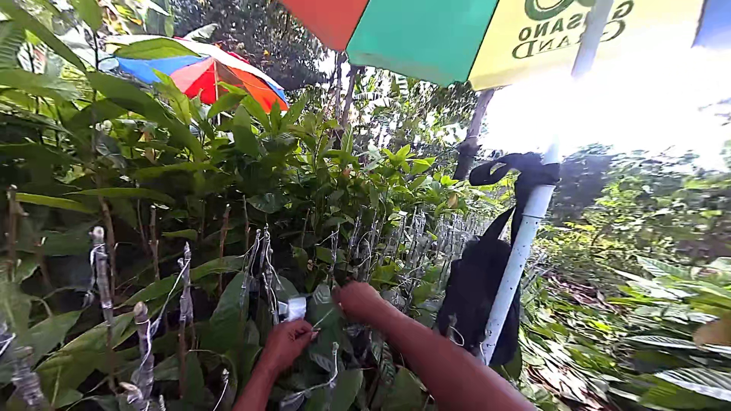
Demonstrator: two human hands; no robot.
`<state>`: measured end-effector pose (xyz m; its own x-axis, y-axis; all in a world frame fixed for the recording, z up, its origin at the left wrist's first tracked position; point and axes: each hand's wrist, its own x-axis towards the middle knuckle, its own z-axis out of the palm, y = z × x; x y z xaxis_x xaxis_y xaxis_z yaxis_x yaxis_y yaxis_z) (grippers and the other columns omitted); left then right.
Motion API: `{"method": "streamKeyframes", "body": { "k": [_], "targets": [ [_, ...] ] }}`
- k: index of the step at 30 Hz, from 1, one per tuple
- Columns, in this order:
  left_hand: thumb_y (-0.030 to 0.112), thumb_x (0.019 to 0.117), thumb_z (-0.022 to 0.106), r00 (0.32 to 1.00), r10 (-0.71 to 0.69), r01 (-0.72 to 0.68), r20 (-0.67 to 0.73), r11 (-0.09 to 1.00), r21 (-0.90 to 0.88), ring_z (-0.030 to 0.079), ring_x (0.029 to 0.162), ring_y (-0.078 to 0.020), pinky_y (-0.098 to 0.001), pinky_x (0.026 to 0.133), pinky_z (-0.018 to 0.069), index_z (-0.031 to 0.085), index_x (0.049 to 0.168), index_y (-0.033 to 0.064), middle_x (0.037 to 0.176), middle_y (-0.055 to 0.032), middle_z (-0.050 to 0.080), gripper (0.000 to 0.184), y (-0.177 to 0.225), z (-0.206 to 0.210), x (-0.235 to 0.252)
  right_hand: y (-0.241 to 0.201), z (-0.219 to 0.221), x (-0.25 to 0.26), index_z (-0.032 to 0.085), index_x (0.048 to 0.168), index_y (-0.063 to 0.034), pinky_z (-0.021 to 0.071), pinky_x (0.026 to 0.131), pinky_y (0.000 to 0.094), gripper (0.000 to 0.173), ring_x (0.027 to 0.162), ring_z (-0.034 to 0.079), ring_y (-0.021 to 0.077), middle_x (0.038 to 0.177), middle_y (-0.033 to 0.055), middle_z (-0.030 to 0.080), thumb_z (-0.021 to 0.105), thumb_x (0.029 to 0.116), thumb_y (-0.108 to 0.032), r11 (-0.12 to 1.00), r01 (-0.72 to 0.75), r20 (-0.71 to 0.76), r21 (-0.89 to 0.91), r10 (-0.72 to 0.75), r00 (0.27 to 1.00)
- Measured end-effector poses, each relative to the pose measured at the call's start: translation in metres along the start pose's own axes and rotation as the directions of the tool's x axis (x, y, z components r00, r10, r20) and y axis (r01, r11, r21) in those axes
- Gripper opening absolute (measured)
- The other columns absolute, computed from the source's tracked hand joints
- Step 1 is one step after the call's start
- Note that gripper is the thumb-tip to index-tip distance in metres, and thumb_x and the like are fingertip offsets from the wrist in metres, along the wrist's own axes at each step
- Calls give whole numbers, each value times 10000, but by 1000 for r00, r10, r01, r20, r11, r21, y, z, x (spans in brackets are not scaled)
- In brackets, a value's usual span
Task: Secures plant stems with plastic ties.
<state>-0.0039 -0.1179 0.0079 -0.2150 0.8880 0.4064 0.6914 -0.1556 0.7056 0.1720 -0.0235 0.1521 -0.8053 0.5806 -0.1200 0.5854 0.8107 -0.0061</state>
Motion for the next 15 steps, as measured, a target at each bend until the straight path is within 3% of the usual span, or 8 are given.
{"method": "streamKeyframes", "body": {
  "k": [1, 3, 5, 7, 9, 11, 13, 15],
  "targets": [
    [218, 952, 723, 996, -53, 46, -75, 994, -95, 730, 902, -212, -456, 895, 587, 747, 1076, 43, 1003, -97, 753, 216, 2, -3, 0, -12, 12, -8, 605, 1334, -42, 482, 941, 695, 361, 1183, 610, 480, 1250, 274, 646, 619, 981, -117, 994, -25, 5, -109, 26, 1000],
    [138, 944, 719, 973, -113, 70, -199, 975, -211, 734, 848, -196, -421, 842, 613, 727, 1065, 18, 970, -96, 746, 170, 7, -5, 2, -51, 25, -29, 606, 1326, -54, 484, 910, 710, 340, 1122, 634, 506, 1171, 283, 672, 593, 991, -108, 986, 63, 37, -156, -58, 998],
    [144, 942, 680, 977, -93, 75, -191, 992, -100, 717, 945, -256, -487, 911, 566, 733, 1095, 21, 1005, -139, 741, 203, 14, -5, 4, -76, 14, -36, 653, 1260, -48, 518, 884, 665, 296, 1054, 673, 444, 1114, 244, 696, 616, 997, -178, 976, 217, 11, -1, -216, 976],
    [182, 968, 657, 997, -59, 61, -50, 997, 36, 680, 1091, -382, -600, 996, 501, 676, 1239, 9, 1111, -223, 714, 322, 21, -2, 3, -60, -14, -20, 667, 1252, -16, 564, 843, 527, 292, 939, 704, 307, 1085, 187, 719, 611, 1006, -162, 906, 282, -42, 317, -284, 958],
    [259, 975, 666, 1000, 15, -16, 13, 998, 54, 703, 1024, -306, -560, 967, 525, 738, 1122, 47, 1046, -149, 741, 268, 13, 1, 3, -14, -23, 5, 549, 1409, -50, 543, 856, 437, 372, 1026, 672, 227, 1299, 140, 660, 536, 1054, -160, 875, 191, 17, 445, -222, 975],
    [274, 973, 673, 1000, 7, -7, -26, 1000, -21, 716, 972, -235, -496, 946, 553, 746, 1084, 61, 1026, -106, 746, 251, 5, -7, 1, 9, -1, 16, 578, 1422, -87, 500, 1014, 585, 408, 1228, 627, 323, 1404, 140, 616, 572, 1019, -148, 980, 102, 51, 170, -112, 992],
    [253, 962, 690, 994, -65, 54, -90, 991, -125, 715, 919, -194, -456, 909, 567, 741, 1063, 64, 987, -81, 743, 220, 6, -13, 3, -21, 18, -3, 625, 1348, -112, 487, 959, 690, 356, 1180, 638, 436, 1275, 195, 675, 594, 1003, -194, 995, 59, 20, -74, -58, 998],
    [202, 930, 700, 989, -98, 83, -115, 988, -131, 702, 881, -232, -482, 866, 560, 731, 1027, 33, 933, -111, 728, 197, 14, -9, 6, -66, 14, -27, 611, 1340, -110, 506, 893, 684, 336, 1093, 664, 464, 1142, 232, 699, 563, 1014, -182, 987, 94, 34, -133, -90, 995]
  ]
}}
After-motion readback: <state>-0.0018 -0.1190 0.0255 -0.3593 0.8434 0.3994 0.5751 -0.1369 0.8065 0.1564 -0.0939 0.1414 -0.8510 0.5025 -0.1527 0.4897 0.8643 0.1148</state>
